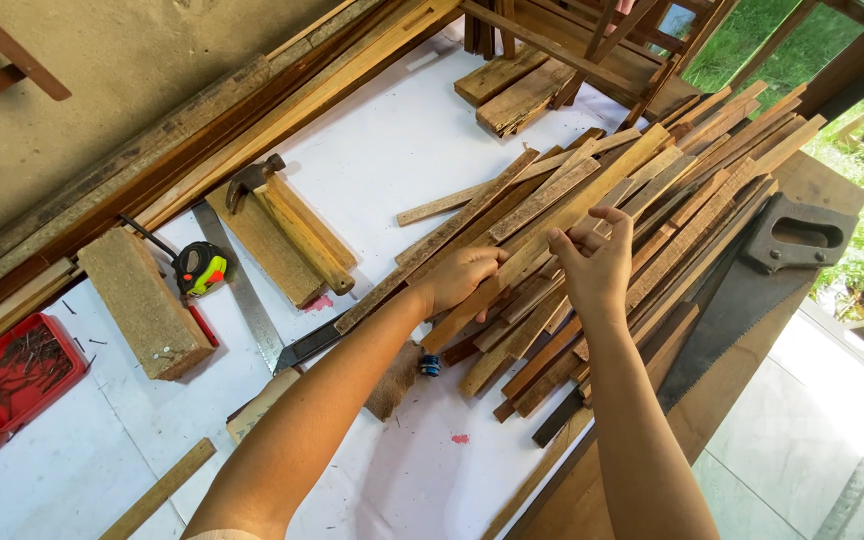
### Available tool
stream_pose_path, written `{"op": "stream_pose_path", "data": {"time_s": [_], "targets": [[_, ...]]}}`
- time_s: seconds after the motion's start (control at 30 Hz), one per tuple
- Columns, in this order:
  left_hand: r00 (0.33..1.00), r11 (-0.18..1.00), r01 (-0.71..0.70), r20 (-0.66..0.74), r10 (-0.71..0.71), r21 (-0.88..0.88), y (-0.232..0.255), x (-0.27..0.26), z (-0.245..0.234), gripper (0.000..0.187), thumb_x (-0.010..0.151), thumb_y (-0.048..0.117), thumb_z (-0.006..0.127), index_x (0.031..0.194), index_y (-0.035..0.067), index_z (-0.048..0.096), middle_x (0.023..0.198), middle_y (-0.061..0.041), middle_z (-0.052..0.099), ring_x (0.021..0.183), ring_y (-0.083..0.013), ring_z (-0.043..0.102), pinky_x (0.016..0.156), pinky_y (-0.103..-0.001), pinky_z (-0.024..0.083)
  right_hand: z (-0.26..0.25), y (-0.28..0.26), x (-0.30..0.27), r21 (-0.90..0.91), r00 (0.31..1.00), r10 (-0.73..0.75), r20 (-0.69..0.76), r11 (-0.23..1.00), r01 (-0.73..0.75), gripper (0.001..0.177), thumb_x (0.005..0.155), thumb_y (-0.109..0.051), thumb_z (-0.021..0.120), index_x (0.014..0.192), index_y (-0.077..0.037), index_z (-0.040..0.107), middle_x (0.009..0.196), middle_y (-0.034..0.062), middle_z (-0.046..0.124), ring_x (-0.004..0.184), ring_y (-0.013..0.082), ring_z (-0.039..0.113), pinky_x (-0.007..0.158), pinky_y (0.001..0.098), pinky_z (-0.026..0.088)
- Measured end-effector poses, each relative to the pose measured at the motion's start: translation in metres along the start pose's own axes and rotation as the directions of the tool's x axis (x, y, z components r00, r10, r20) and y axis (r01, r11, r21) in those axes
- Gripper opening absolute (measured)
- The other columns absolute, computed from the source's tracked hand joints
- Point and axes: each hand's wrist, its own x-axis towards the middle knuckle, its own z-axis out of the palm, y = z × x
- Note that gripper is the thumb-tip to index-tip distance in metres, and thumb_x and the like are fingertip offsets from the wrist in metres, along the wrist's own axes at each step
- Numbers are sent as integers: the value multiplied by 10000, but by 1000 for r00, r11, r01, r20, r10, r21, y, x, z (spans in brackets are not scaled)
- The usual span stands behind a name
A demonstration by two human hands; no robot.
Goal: The person is sanding thin wooden strips using a piece of sandpaper.
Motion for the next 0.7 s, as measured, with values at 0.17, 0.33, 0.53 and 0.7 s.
{"op": "stream_pose_path", "data": {"time_s": [0.17,0.33,0.53,0.7], "targets": [[930,903,-280,-140,339,326,-3,-19,16,597,915,330,699,1417,33,569,1035,-142,757,780,-232,682,686,-370,552,10,-14,-16,-169,1000,22,-3,985,-22,384,990,-156,717,1351,-90,603,881,108,674,775,149,646,697,272,540],[905,768,-193,-192,380,610,7,-53,16,589,858,386,702,1366,93,641,1218,-166,744,1122,-277,726,983,-370,553,13,5,-30,-678,891,-450,63,636,369,346,1004,-105,657,1303,-221,786,1190,125,640,1193,244,563,1060,401,505],[887,716,-37,-307,345,697,8,-94,1,587,856,467,689,1359,166,664,1208,-173,726,1108,-317,709,966,-399,554,24,-39,-58,-634,678,-638,365,363,683,324,909,-210,720,1224,-277,751,1428,26,626,1422,318,465,1234,623,101],[887,657,-7,-299,351,754,8,-139,-8,605,853,509,704,1351,170,643,1147,-161,746,1038,-319,717,896,-422,564,32,-47,-72,-457,610,-570,551,406,791,339,960,-230,684,1298,-231,711,1332,5,644,1345,247,562,1243,683,109]]}}
